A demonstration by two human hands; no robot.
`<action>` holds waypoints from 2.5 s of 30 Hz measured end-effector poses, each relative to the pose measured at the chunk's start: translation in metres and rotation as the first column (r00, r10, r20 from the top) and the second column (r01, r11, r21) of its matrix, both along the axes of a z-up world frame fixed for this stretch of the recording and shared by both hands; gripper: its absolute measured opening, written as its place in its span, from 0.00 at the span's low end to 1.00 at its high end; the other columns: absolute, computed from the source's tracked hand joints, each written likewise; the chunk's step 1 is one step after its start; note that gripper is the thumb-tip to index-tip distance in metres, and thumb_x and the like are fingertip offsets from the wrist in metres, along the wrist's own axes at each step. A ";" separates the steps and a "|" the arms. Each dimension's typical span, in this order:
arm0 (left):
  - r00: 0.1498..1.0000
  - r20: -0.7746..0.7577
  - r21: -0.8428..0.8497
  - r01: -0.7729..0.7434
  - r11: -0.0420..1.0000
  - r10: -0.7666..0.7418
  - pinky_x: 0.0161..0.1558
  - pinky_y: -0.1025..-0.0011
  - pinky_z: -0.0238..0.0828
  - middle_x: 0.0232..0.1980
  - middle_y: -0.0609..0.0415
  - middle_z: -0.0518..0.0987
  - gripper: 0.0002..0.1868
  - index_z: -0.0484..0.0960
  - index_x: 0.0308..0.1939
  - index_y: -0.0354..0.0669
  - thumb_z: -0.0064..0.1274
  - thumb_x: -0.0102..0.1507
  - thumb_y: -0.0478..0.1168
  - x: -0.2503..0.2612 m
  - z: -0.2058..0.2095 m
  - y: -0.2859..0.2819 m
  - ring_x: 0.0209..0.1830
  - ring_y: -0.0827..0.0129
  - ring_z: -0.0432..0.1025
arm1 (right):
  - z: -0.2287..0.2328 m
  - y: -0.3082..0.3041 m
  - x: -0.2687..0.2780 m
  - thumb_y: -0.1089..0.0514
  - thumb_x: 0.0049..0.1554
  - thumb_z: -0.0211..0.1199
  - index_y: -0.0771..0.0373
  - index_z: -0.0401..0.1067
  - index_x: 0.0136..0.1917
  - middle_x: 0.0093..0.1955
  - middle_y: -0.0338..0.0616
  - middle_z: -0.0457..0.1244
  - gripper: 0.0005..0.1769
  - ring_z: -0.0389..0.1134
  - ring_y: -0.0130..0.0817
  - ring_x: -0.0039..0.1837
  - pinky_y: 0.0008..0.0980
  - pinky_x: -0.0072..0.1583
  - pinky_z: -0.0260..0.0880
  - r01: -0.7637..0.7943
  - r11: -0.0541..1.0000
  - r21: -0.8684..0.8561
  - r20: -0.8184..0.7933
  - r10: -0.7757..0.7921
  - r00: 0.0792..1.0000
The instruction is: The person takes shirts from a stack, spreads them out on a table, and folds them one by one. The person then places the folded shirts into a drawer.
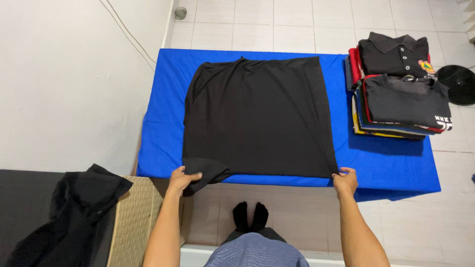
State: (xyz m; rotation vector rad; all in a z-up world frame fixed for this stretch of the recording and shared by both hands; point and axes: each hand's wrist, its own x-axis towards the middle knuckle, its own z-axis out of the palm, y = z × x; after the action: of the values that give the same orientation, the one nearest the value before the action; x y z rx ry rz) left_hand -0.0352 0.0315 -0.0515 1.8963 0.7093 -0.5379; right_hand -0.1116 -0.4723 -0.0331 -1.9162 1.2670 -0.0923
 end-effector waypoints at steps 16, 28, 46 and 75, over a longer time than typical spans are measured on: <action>0.954 0.301 0.354 -0.116 0.928 0.004 0.41 0.65 0.64 0.35 0.45 0.76 0.14 0.76 0.37 0.43 0.45 0.55 0.48 0.066 0.015 0.004 0.39 0.55 0.70 | 0.015 0.009 0.047 0.52 0.41 0.59 0.58 0.62 0.54 0.52 0.51 0.58 0.27 0.58 0.47 0.56 0.43 0.54 0.57 -0.233 0.922 -0.308 -0.277 0.147 0.950; 0.948 0.304 0.452 -0.053 0.891 -0.097 0.45 0.61 0.60 0.43 0.50 0.74 0.22 0.70 0.47 0.44 0.44 0.54 0.51 0.211 0.025 -0.032 0.46 0.55 0.66 | 0.010 0.001 0.168 0.50 0.44 0.56 0.60 0.59 0.58 0.57 0.54 0.55 0.29 0.52 0.51 0.60 0.47 0.58 0.50 -0.337 0.861 -0.382 -0.286 0.237 0.929; 0.845 0.439 0.518 0.039 0.855 -0.304 0.45 0.64 0.62 0.42 0.40 0.73 0.23 0.74 0.41 0.34 0.46 0.53 0.51 0.339 0.024 -0.054 0.43 0.52 0.67 | -0.013 -0.021 0.434 0.54 0.44 0.58 0.61 0.60 0.57 0.54 0.55 0.56 0.27 0.52 0.51 0.58 0.48 0.57 0.47 -0.392 0.716 -0.577 -0.144 0.383 0.913; 0.764 0.539 -0.207 0.528 0.824 -0.355 0.29 0.72 0.51 0.22 0.56 0.57 0.11 0.57 0.12 0.37 0.46 0.39 0.32 0.328 0.092 -0.052 0.27 0.69 0.55 | 0.001 0.225 0.502 0.57 0.47 0.53 0.63 0.68 0.40 0.40 0.42 0.61 0.09 0.59 0.31 0.44 0.30 0.47 0.60 -0.714 -0.039 0.699 0.249 0.949 0.192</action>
State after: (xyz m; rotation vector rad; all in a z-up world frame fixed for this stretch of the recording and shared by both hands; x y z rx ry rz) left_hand 0.2926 -0.0204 0.0408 1.7498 -0.1819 -0.4214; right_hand 0.3903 -0.2475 -0.0325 -1.6315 -0.1227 1.2908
